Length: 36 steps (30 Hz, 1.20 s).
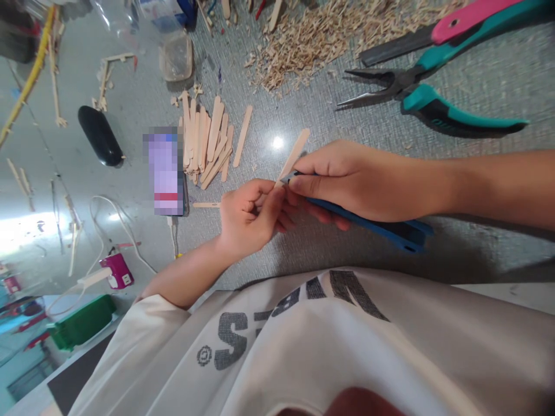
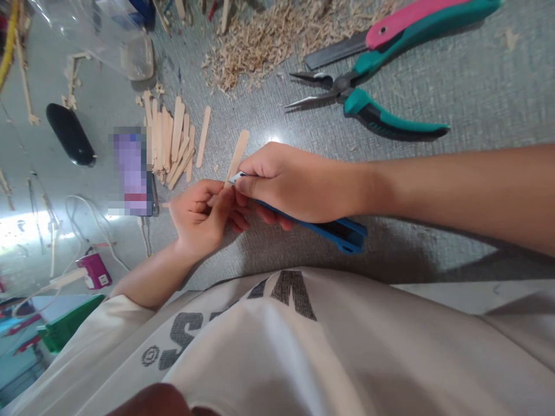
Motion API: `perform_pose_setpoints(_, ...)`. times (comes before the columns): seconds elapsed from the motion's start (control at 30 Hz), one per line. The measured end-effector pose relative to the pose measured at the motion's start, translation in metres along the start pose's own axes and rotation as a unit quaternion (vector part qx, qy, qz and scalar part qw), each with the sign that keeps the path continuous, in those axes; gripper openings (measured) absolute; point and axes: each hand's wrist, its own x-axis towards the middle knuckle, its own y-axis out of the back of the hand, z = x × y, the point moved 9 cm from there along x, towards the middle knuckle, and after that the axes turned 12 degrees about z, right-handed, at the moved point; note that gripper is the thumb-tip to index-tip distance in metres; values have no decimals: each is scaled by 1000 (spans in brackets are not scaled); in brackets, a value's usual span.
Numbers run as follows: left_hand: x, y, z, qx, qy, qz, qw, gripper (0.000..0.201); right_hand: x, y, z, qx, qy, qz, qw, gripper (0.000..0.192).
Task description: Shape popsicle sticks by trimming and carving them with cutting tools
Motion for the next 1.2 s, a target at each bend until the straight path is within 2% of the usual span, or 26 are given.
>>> perform_pose_setpoints(0.27, 6, 4, -5, -37, 31, 19, 999, 41, 1, 3, -2, 30, 3, 32, 999, 39)
perform_pose_setpoints(0.53, 2, 6, -6, -1, 8, 42, 999, 37, 1, 5, -3, -42, 7, 74, 996, 39)
perform_pose_setpoints(0.67, 1, 4, -5, 18, 4, 31, 999, 42, 2, 2, -1, -58, 2, 49, 997, 37)
perform_pose_setpoints(1.03, 6, 0, -3, -23, 37, -15, 999, 43, 0, 0, 0, 19, 0, -7, 1000, 39)
perform_pose_setpoints(1.2, 7, 5, -9, -23, 55, 16, 998, 46, 0, 2, -1, 36, -15, 18, 999, 37)
